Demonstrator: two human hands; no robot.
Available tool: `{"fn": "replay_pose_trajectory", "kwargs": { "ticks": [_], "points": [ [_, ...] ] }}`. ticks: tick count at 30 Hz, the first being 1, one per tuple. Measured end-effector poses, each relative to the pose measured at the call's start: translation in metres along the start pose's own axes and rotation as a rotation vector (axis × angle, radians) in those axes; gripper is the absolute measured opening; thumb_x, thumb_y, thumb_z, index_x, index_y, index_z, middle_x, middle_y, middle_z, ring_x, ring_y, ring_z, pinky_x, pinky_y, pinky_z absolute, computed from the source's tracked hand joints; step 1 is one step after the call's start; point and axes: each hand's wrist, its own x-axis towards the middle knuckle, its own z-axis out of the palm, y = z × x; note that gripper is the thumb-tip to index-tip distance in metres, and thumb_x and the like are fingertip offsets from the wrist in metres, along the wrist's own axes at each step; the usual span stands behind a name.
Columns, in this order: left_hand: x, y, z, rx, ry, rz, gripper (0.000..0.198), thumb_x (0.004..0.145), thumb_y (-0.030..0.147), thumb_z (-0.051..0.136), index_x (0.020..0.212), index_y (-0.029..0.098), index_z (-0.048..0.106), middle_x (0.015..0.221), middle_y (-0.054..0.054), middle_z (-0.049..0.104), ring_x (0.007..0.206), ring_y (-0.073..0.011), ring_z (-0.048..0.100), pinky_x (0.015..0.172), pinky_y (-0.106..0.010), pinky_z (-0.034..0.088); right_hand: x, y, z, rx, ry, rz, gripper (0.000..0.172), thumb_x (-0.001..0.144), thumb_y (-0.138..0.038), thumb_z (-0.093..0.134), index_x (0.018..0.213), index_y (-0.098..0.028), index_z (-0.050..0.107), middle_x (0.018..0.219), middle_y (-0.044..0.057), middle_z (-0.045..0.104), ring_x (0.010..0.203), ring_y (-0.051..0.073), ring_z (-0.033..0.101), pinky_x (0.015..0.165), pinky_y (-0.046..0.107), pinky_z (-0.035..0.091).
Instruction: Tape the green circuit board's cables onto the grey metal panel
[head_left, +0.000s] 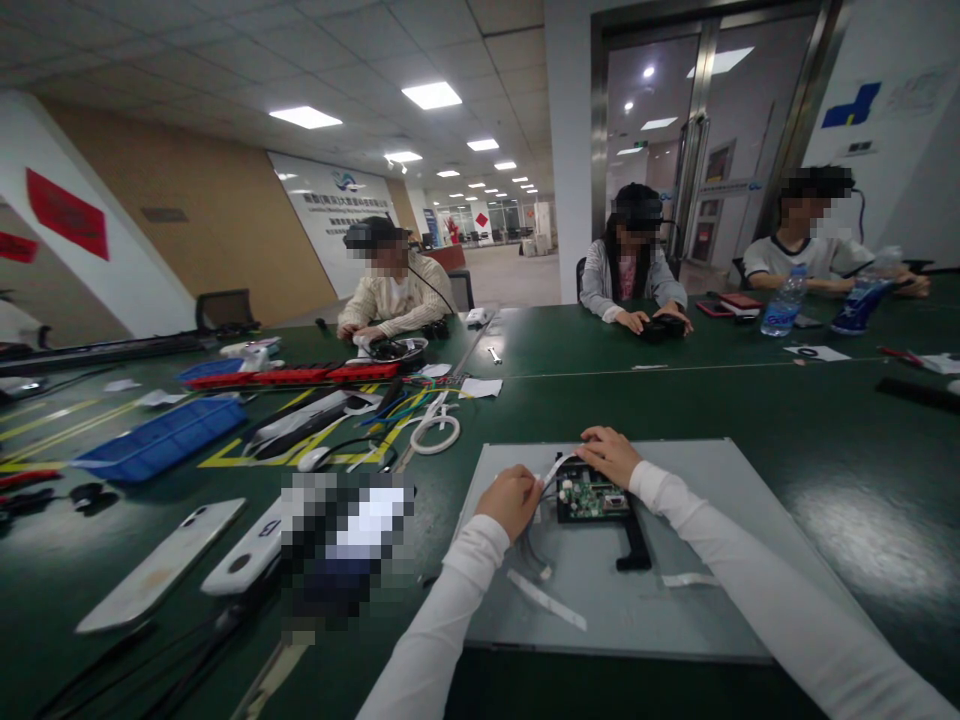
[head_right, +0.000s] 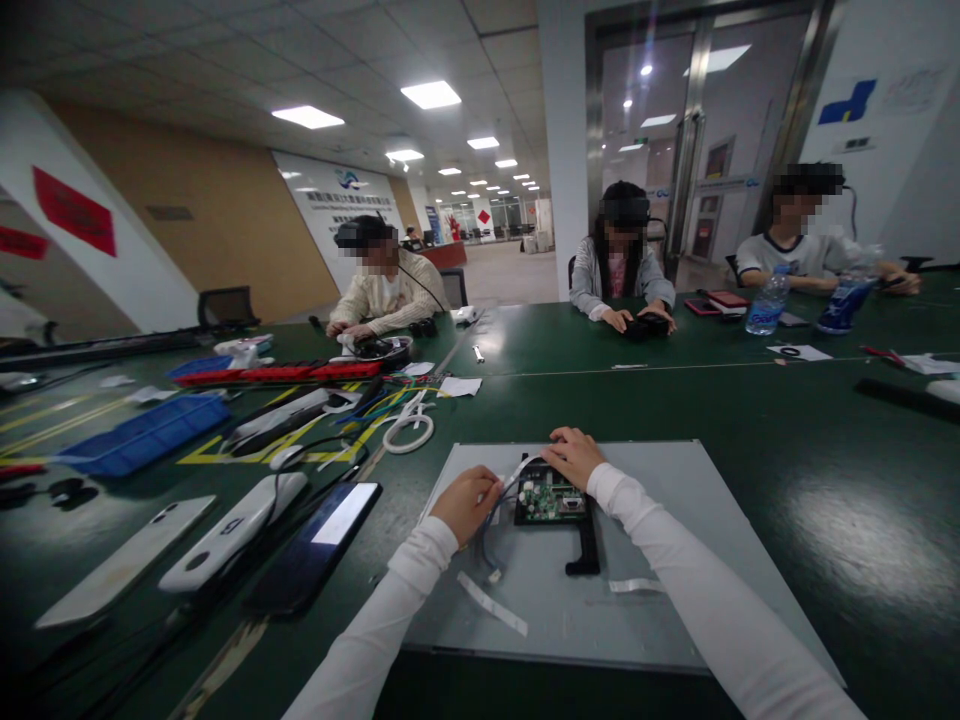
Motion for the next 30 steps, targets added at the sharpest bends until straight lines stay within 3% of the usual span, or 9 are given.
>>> {"fn": "replay_pose_trajectory", "kwargs": {
  "ticks": [5, 12, 20, 30],
  "points": [
    [0.000, 0.000, 0.001, 0.013, 0.001, 0.017, 0.036, 0.086, 0.033, 0.034, 0.070, 0.016, 0.062, 0.084, -0.006, 0.056, 0.082, -0.0153, 0.053, 0.077, -0.025, 0.039, 0.000, 0.001, 0.001, 0.004, 0.011, 0.001, 0.034, 0.084, -0.044, 0.036, 0.088, -0.026, 0.066, 0.104, 0.004, 0.051, 0.091, 0.016, 0.045, 0.082, 0.033, 0.036],
    [-0.004, 0.006, 0.003, 0.069, 0.018, 0.027, 0.035, 0.087, 0.038, 0.029, 0.112, 0.024, 0.050, 0.096, -0.005, 0.050, 0.090, -0.0171, 0.048, 0.082, -0.028, 0.037, 0.000, -0.001, 0.001, 0.013, 0.037, 0.011, 0.034, 0.083, -0.043, 0.039, 0.096, -0.022, 0.062, 0.103, 0.006, 0.052, 0.095, 0.017, 0.045, 0.084, 0.034, 0.035],
    [-0.006, 0.013, 0.004, 0.130, 0.003, 0.040, 0.038, 0.087, 0.041, 0.027, 0.120, 0.031, 0.043, 0.098, -0.005, 0.045, 0.087, -0.0191, 0.043, 0.083, -0.033, 0.035, -0.001, -0.003, -0.002, 0.019, 0.042, 0.011, 0.035, 0.083, -0.043, 0.040, 0.102, -0.021, 0.059, 0.103, 0.006, 0.052, 0.096, 0.018, 0.045, 0.085, 0.033, 0.035],
    [-0.005, 0.015, 0.004, 0.134, 0.000, 0.024, 0.039, 0.087, 0.043, 0.024, 0.118, 0.031, 0.045, 0.098, -0.005, 0.044, 0.085, -0.0197, 0.042, 0.082, -0.034, 0.035, -0.001, -0.003, -0.002, 0.014, 0.032, 0.001, 0.034, 0.083, -0.044, 0.039, 0.100, -0.023, 0.060, 0.102, 0.006, 0.052, 0.096, 0.017, 0.045, 0.085, 0.033, 0.035]
  ]
}}
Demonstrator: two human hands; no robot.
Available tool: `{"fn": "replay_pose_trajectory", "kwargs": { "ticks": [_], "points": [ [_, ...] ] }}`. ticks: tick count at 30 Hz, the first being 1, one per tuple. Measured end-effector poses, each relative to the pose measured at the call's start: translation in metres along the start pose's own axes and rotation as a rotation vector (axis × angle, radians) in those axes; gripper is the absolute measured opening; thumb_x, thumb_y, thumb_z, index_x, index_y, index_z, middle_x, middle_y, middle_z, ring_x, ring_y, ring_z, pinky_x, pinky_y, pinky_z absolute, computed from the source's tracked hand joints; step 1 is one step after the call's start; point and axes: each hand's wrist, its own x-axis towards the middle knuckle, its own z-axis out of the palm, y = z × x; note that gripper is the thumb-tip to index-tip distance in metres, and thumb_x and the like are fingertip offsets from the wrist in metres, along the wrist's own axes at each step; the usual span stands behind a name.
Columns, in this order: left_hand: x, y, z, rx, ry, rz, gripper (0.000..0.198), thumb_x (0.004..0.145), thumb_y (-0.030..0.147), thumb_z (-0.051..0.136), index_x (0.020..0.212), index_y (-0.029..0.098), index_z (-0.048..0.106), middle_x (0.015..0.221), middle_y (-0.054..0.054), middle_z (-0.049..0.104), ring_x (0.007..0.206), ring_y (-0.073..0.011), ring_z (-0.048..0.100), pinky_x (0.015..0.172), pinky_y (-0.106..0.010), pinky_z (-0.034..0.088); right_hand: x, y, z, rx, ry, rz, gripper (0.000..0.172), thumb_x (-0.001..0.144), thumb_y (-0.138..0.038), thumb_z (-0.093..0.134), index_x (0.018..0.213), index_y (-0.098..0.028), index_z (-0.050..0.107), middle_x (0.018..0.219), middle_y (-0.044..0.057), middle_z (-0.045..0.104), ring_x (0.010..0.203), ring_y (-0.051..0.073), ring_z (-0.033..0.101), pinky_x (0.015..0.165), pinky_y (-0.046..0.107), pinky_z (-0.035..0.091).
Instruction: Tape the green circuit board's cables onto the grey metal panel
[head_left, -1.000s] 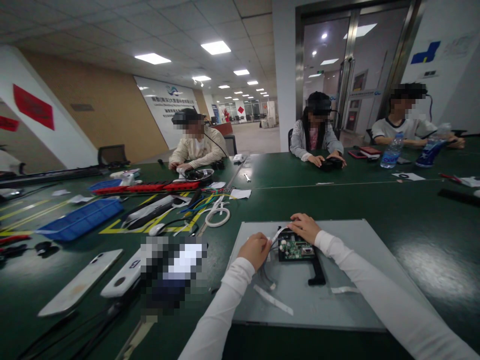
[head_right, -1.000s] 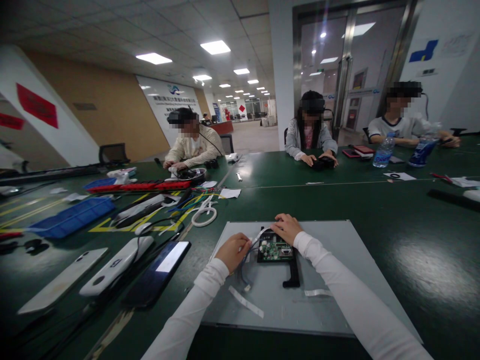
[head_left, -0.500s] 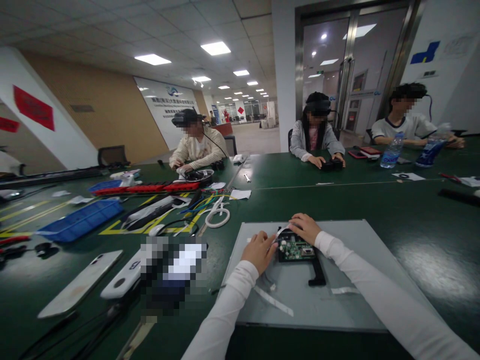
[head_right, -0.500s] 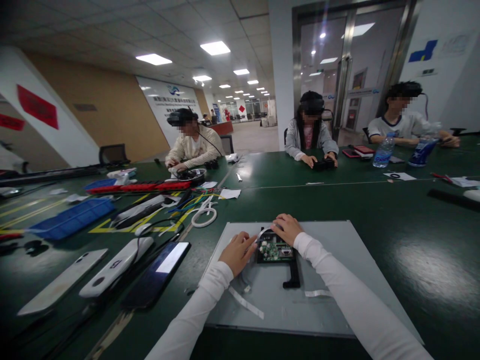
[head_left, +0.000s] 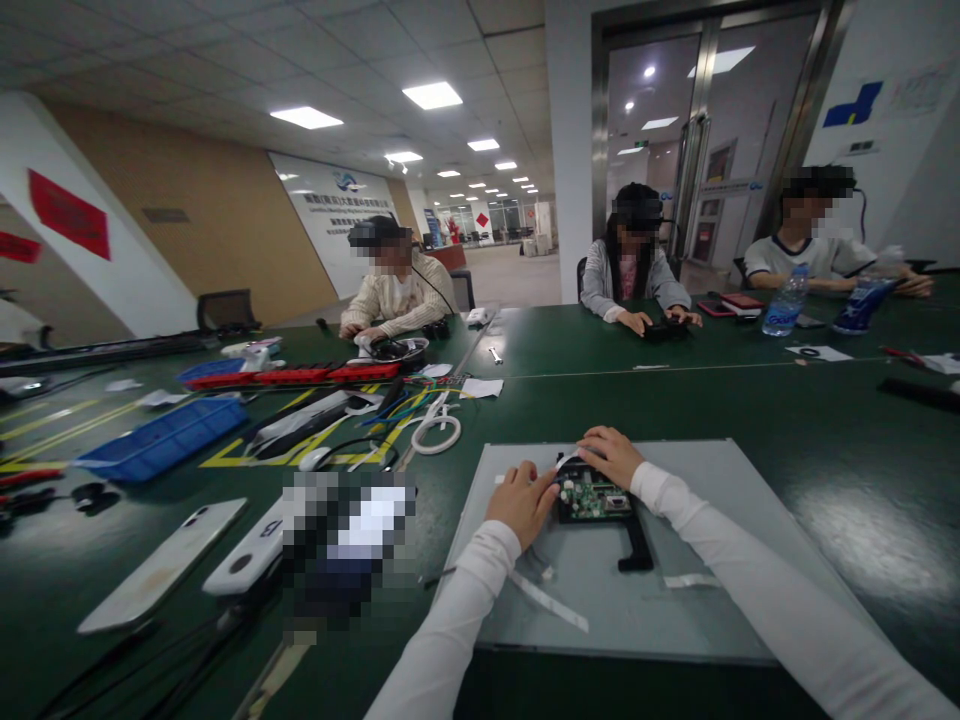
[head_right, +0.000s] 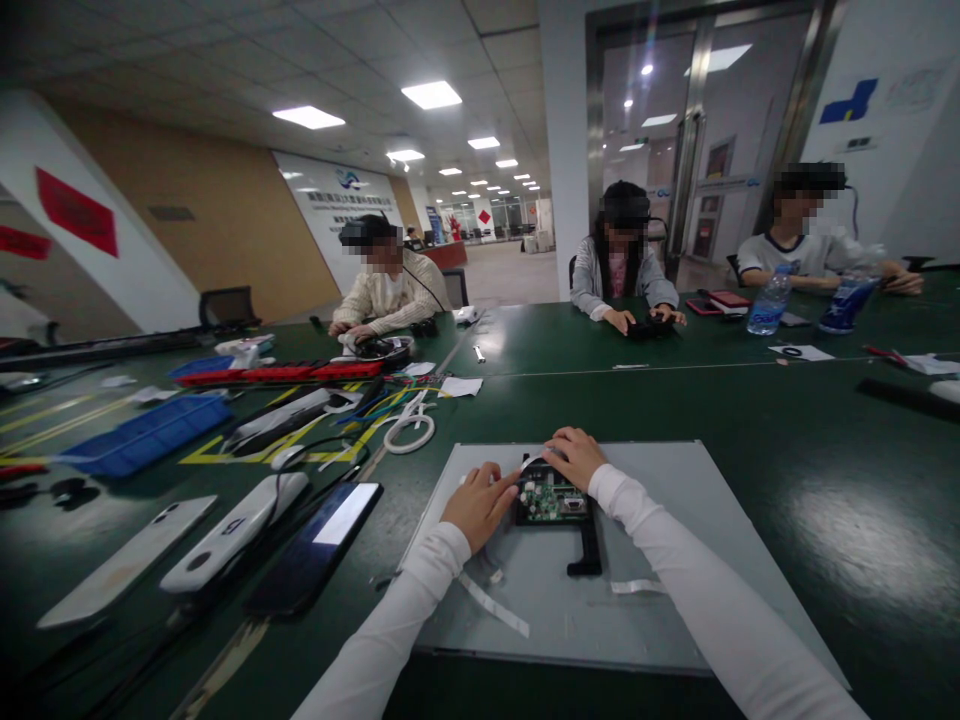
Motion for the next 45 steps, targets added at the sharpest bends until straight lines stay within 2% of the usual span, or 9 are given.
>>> {"fn": "replay_pose_trajectory", "kwargs": {
  "ticks": [20, 23, 30, 34, 45],
  "points": [
    [0.001, -0.004, 0.002, -0.028, 0.023, 0.012, 0.039, 0.088, 0.041, 0.023, 0.110, 0.029, 0.053, 0.097, -0.005, 0.046, 0.085, -0.0177, 0.046, 0.082, -0.031, 0.036, 0.000, 0.002, 0.003, -0.001, 0.015, -0.008, 0.034, 0.083, -0.045, 0.038, 0.098, -0.024, 0.061, 0.101, 0.005, 0.053, 0.094, 0.017, 0.045, 0.085, 0.032, 0.035],
    [0.001, -0.006, 0.003, -0.052, 0.025, 0.023, 0.039, 0.088, 0.040, 0.024, 0.105, 0.026, 0.057, 0.097, -0.005, 0.048, 0.085, -0.0170, 0.047, 0.082, -0.030, 0.036, 0.000, 0.002, 0.003, 0.002, 0.014, -0.005, 0.033, 0.083, -0.044, 0.039, 0.097, -0.024, 0.062, 0.101, 0.005, 0.053, 0.094, 0.017, 0.045, 0.085, 0.033, 0.034],
    [0.003, -0.013, 0.003, -0.121, 0.042, 0.015, 0.050, 0.090, 0.037, 0.020, 0.077, 0.014, 0.063, 0.093, -0.007, 0.054, 0.085, -0.0156, 0.051, 0.085, -0.027, 0.035, 0.000, 0.002, 0.000, 0.006, -0.054, -0.032, 0.025, 0.082, -0.034, 0.044, 0.098, -0.031, 0.062, 0.104, 0.003, 0.051, 0.095, 0.017, 0.043, 0.084, 0.033, 0.033],
    [0.003, -0.013, 0.001, -0.142, 0.047, 0.004, 0.049, 0.089, 0.036, 0.022, 0.073, 0.013, 0.063, 0.092, -0.008, 0.057, 0.084, -0.0154, 0.052, 0.085, -0.026, 0.035, 0.001, 0.003, 0.001, 0.008, -0.069, -0.017, 0.023, 0.081, -0.030, 0.045, 0.095, -0.030, 0.064, 0.104, 0.003, 0.050, 0.095, 0.017, 0.043, 0.085, 0.033, 0.033],
    [0.004, -0.014, -0.007, -0.224, -0.003, -0.026, 0.049, 0.089, 0.036, 0.023, 0.073, 0.013, 0.064, 0.090, -0.009, 0.059, 0.083, -0.0158, 0.054, 0.082, -0.024, 0.036, 0.002, 0.009, 0.007, 0.014, -0.002, -0.016, 0.025, 0.082, -0.031, 0.043, 0.091, -0.025, 0.066, 0.102, 0.005, 0.052, 0.093, 0.017, 0.044, 0.084, 0.033, 0.035]
  ]
}}
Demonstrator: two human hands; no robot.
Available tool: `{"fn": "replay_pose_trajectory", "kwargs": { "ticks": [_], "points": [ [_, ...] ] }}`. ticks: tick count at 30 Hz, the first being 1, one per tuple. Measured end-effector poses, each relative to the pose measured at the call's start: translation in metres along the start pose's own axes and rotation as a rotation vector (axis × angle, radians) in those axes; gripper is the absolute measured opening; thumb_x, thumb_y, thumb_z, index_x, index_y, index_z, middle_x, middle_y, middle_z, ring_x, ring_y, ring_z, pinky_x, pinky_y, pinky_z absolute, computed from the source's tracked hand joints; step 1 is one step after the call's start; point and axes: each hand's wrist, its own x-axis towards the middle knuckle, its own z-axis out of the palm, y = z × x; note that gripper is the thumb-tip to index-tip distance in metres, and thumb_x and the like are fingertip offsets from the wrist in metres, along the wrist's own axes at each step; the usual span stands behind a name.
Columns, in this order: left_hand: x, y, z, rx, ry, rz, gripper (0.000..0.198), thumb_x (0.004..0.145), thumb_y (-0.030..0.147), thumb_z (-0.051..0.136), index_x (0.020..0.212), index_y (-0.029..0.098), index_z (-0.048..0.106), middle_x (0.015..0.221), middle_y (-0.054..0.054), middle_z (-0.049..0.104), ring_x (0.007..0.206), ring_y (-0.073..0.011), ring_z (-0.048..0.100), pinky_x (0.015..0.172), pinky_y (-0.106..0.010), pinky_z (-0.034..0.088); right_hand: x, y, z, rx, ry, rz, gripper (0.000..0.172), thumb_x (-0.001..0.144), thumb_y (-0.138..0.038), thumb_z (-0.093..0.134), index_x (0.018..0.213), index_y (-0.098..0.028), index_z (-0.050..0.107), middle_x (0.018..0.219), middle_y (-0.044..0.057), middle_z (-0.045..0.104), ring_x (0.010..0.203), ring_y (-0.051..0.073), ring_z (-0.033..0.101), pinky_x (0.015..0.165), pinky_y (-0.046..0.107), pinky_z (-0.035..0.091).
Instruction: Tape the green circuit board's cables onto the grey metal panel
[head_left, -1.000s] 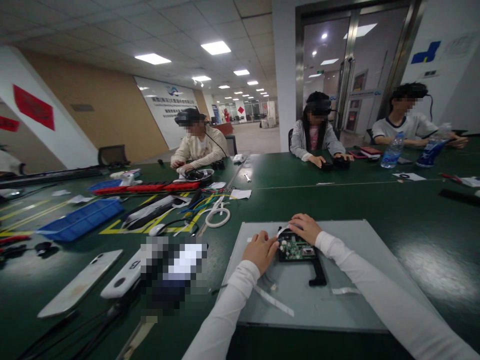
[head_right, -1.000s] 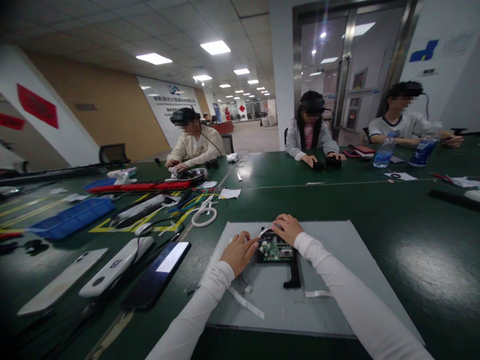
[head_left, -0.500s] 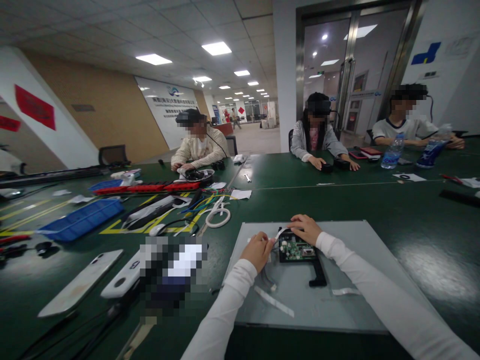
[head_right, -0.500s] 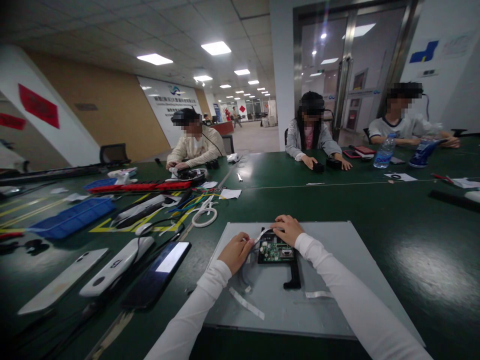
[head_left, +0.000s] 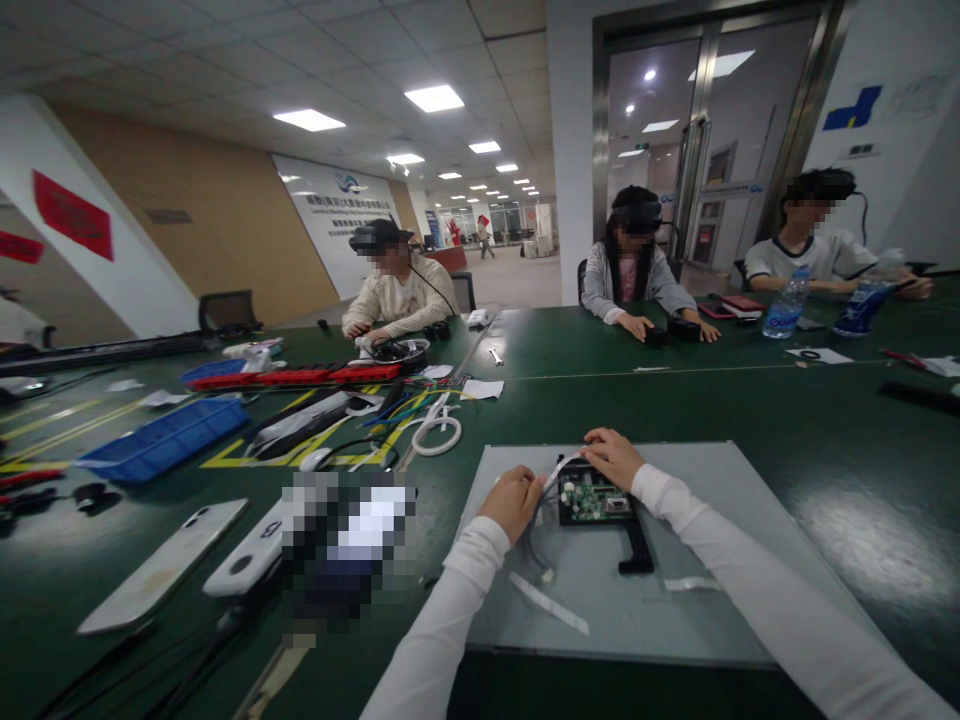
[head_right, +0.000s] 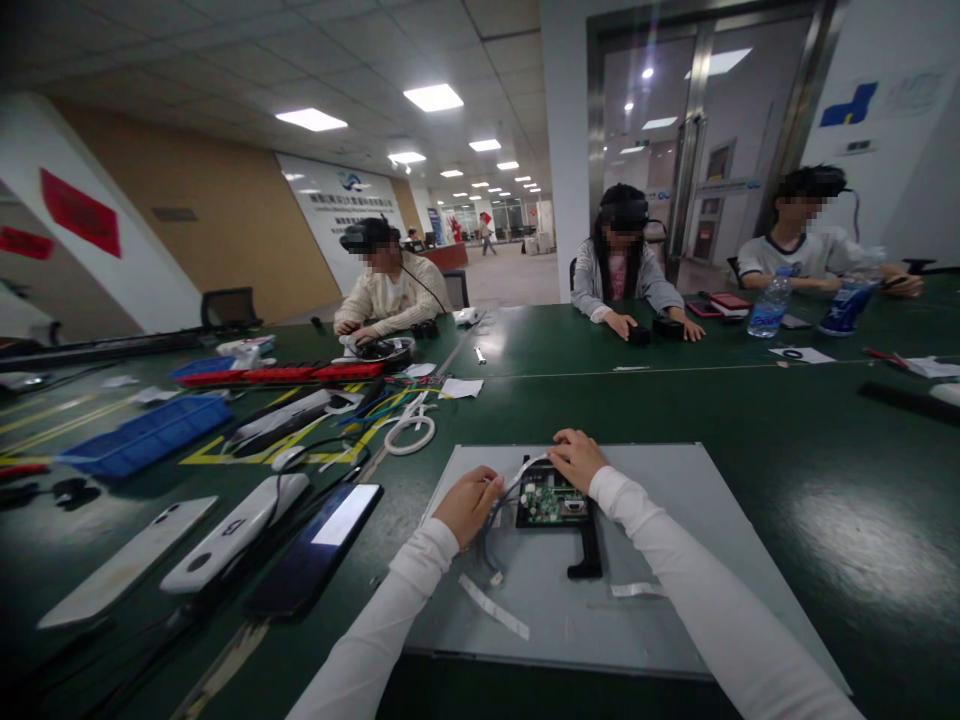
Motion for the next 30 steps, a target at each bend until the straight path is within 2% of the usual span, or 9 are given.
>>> {"fn": "replay_pose_trajectory", "kwargs": {
  "ticks": [9, 14, 16, 20, 22, 25, 30],
  "points": [
    [-0.001, -0.008, -0.010, -0.088, -0.083, 0.022, 0.045, 0.088, 0.034, 0.025, 0.078, 0.015, 0.065, 0.089, -0.008, 0.060, 0.083, -0.0159, 0.054, 0.077, -0.023, 0.038, 0.001, 0.004, 0.002, 0.006, 0.039, 0.021, 0.025, 0.081, -0.027, 0.043, 0.086, -0.021, 0.067, 0.100, 0.006, 0.053, 0.092, 0.016, 0.045, 0.085, 0.032, 0.036],
    [-0.009, -0.012, -0.028, -0.083, -0.135, 0.061, 0.039, 0.085, 0.036, 0.034, 0.075, 0.014, 0.065, 0.083, -0.007, 0.061, 0.079, -0.0155, 0.055, 0.075, -0.023, 0.039, 0.001, 0.005, 0.003, 0.009, 0.055, 0.037, 0.025, 0.080, -0.025, 0.044, 0.092, -0.018, 0.065, 0.099, 0.007, 0.053, 0.094, 0.017, 0.044, 0.086, 0.032, 0.035],
    [-0.014, -0.008, -0.039, -0.124, -0.204, 0.070, 0.034, 0.083, 0.038, 0.040, 0.079, 0.015, 0.065, 0.080, -0.005, 0.062, 0.075, -0.0142, 0.055, 0.069, -0.021, 0.040, 0.001, 0.005, 0.003, 0.010, 0.057, 0.042, 0.024, 0.080, -0.024, 0.045, 0.093, -0.018, 0.064, 0.098, 0.007, 0.053, 0.095, 0.017, 0.045, 0.087, 0.031, 0.035],
    [-0.024, 0.006, -0.056, -0.325, -0.418, 0.115, 0.031, 0.078, 0.040, 0.048, 0.090, 0.017, 0.065, 0.084, -0.004, 0.064, 0.070, -0.0117, 0.055, 0.058, -0.017, 0.039, 0.002, 0.005, 0.003, 0.012, 0.056, 0.047, 0.024, 0.080, -0.025, 0.045, 0.093, -0.018, 0.064, 0.099, 0.007, 0.054, 0.095, 0.017, 0.045, 0.087, 0.031, 0.035],
    [-0.027, 0.010, -0.055, -0.417, -0.526, 0.157, 0.030, 0.076, 0.039, 0.052, 0.090, 0.017, 0.066, 0.082, -0.004, 0.065, 0.066, -0.0107, 0.055, 0.057, -0.016, 0.039, 0.002, 0.005, 0.003, 0.012, 0.055, 0.049, 0.024, 0.080, -0.025, 0.045, 0.093, -0.018, 0.064, 0.099, 0.007, 0.054, 0.095, 0.017, 0.046, 0.087, 0.031, 0.035],
    [-0.030, 0.012, -0.042, -0.497, -0.656, 0.193, 0.027, 0.071, 0.037, 0.058, 0.086, 0.018, 0.067, 0.079, -0.003, 0.066, 0.060, -0.0092, 0.054, 0.054, -0.016, 0.039, 0.002, 0.005, 0.002, 0.012, 0.052, 0.053, 0.025, 0.079, -0.026, 0.045, 0.094, -0.018, 0.063, 0.100, 0.007, 0.054, 0.095, 0.017, 0.046, 0.087, 0.031, 0.035],
    [-0.033, 0.013, -0.022, -0.429, -0.712, 0.205, 0.019, 0.067, 0.028, 0.062, 0.082, 0.020, 0.069, 0.075, -0.001, 0.067, 0.056, -0.0083, 0.053, 0.051, -0.015, 0.039, 0.001, 0.004, 0.001, 0.013, 0.050, 0.055, 0.025, 0.080, -0.027, 0.045, 0.094, -0.018, 0.063, 0.100, 0.007, 0.054, 0.095, 0.017, 0.046, 0.086, 0.031, 0.036]
  ]
}}
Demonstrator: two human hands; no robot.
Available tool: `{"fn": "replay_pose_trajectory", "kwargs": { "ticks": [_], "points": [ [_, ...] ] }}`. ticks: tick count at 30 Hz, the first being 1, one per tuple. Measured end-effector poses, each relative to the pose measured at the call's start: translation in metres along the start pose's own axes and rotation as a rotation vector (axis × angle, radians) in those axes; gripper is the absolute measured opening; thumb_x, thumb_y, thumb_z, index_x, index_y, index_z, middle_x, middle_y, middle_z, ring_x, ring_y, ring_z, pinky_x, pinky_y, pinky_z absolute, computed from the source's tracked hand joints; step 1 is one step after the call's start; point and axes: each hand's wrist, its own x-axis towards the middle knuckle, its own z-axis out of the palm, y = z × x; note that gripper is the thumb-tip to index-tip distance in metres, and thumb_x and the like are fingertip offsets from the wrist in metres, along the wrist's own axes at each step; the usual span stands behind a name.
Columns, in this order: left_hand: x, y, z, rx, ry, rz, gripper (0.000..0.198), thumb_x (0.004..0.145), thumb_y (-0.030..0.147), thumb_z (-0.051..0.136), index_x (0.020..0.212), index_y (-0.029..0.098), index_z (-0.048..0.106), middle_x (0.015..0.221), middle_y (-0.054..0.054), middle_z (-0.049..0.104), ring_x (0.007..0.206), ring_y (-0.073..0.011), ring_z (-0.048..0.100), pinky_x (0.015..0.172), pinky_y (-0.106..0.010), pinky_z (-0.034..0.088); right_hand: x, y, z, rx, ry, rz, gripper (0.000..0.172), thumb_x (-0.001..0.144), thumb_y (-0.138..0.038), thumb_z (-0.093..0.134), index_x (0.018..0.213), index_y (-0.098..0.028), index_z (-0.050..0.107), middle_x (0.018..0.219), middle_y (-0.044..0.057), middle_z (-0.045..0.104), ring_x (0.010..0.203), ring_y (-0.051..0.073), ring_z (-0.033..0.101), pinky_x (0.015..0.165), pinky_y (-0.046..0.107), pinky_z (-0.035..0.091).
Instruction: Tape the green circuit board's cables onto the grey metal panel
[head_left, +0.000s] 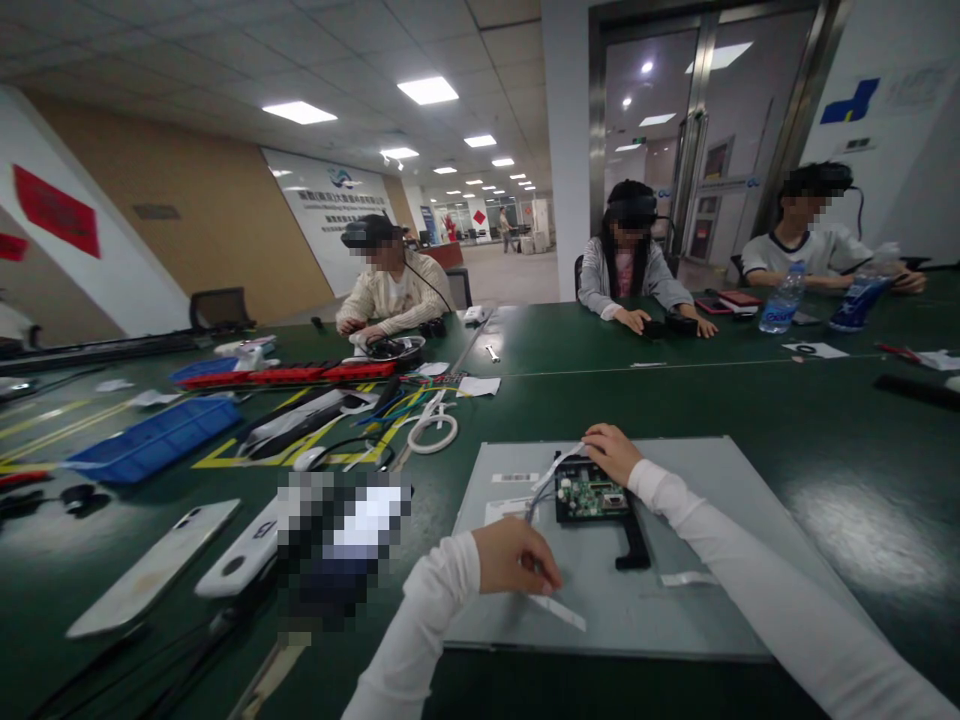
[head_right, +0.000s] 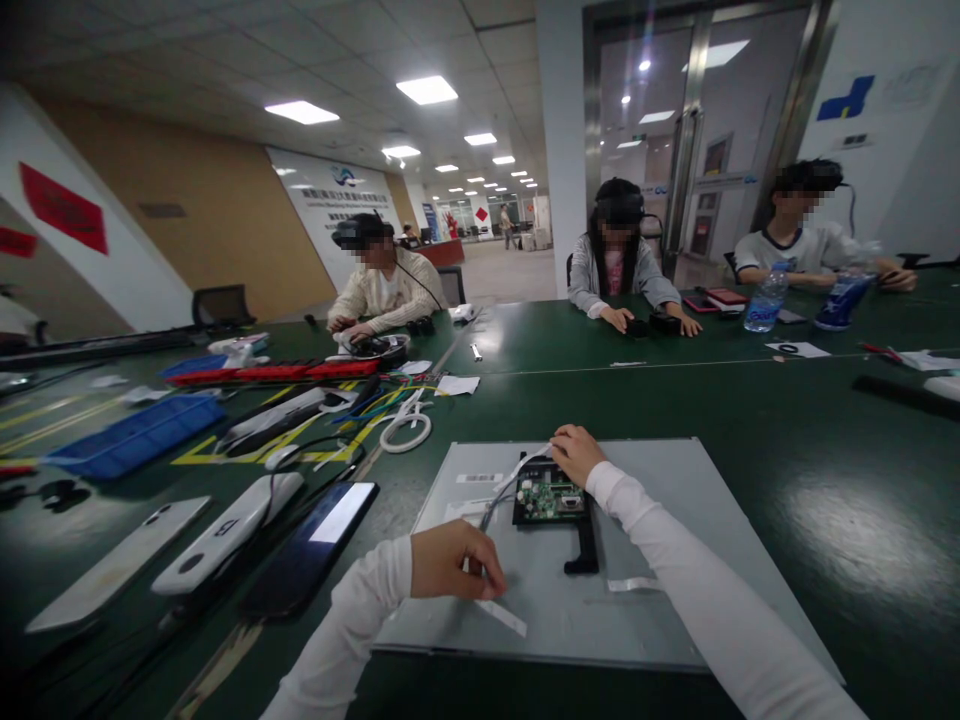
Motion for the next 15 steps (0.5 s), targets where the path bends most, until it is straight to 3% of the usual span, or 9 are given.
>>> {"fn": "replay_pose_trajectory", "kwargs": {
  "ticks": [7, 15],
  "points": [
    [-0.0051, 0.0057, 0.0042, 0.186, 0.094, -0.088, 0.018, 0.059, 0.012, 0.061, 0.071, 0.023, 0.069, 0.065, 0.003, 0.065, 0.051, -0.0087, 0.052, 0.049, -0.016, 0.039, 0.0001, 0.0000, -0.0007, 0.004, -0.007, -0.002, 0.025, 0.080, -0.027, 0.044, 0.094, -0.017, 0.063, 0.099, 0.007, 0.054, 0.094, 0.017, 0.046, 0.087, 0.031, 0.035],
    [-0.0054, 0.0006, 0.0070, 0.199, 0.084, -0.131, 0.013, 0.057, 0.015, 0.064, 0.067, 0.022, 0.069, 0.060, 0.003, 0.064, 0.050, -0.0094, 0.051, 0.050, -0.017, 0.039, -0.0003, 0.0010, -0.0002, 0.008, -0.013, -0.001, 0.025, 0.081, -0.027, 0.044, 0.095, -0.018, 0.063, 0.100, 0.007, 0.054, 0.095, 0.017, 0.046, 0.086, 0.031, 0.035]
  ]
}}
